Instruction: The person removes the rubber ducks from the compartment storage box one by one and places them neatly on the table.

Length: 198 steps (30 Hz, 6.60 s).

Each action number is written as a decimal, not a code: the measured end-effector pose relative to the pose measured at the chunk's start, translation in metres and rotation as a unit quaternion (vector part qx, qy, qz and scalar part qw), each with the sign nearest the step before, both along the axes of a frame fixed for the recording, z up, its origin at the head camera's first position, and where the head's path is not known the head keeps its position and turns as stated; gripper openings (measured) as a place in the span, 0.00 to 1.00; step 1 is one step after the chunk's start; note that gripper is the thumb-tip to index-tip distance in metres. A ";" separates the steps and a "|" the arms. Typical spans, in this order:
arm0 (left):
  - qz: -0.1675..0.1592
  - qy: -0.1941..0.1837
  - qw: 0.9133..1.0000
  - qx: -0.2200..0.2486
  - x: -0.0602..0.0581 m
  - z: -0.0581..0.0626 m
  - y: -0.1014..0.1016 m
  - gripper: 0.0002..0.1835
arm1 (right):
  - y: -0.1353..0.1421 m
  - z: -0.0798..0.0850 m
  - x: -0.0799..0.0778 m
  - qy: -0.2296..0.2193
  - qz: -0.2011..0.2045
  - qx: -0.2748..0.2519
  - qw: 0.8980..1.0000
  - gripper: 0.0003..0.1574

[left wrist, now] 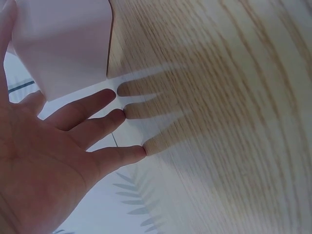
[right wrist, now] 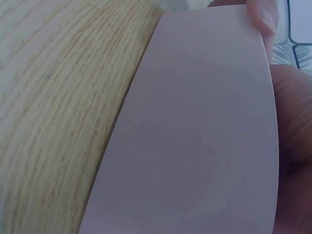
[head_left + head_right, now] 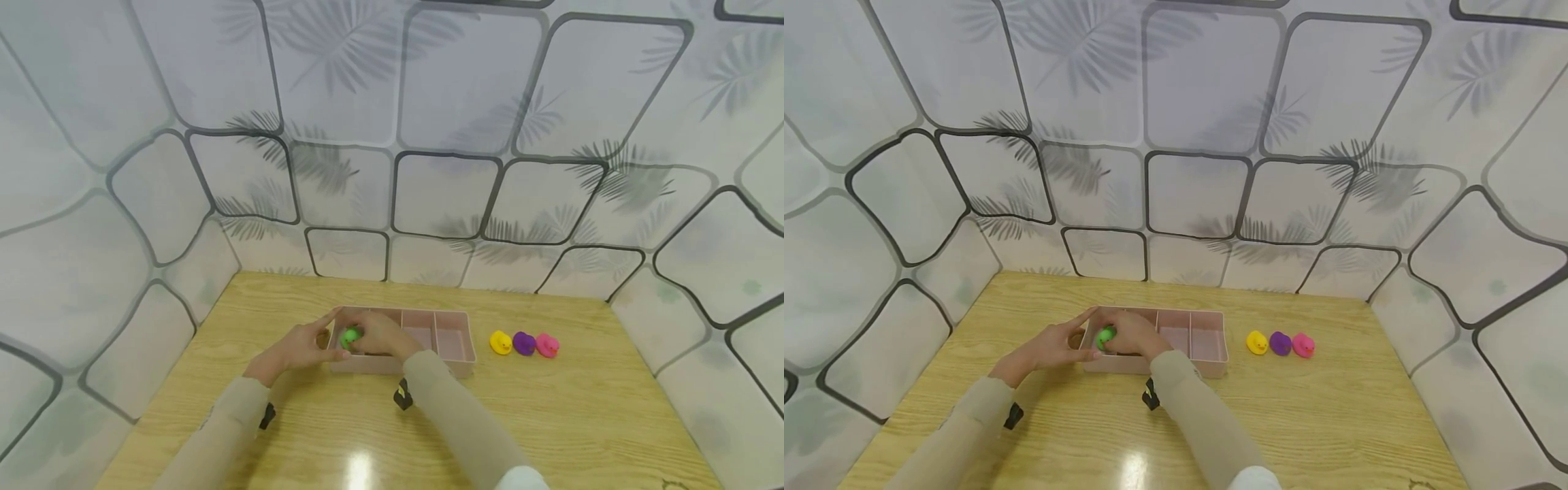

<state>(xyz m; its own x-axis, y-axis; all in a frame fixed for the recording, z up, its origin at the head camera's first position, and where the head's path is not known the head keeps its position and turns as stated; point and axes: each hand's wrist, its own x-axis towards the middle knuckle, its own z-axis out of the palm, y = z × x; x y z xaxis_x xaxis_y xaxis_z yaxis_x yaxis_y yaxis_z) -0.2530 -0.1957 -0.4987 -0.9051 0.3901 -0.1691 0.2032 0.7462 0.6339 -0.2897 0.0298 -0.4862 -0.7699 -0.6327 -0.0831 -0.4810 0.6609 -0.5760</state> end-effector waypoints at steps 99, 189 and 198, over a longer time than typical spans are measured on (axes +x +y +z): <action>0.006 0.002 1.000 -0.018 0.001 0.004 0.003 0.59 | 0.052 0.038 0.008 0.007 -0.023 -0.112 0.993 0.24; -0.004 0.025 0.999 -0.022 0.001 0.003 0.003 0.58 | 0.252 0.031 0.027 0.020 -0.224 -0.191 0.956 0.29; -0.011 0.027 0.999 -0.019 0.001 0.004 0.003 0.58 | 0.277 0.034 0.034 0.020 -0.233 -0.176 0.956 0.30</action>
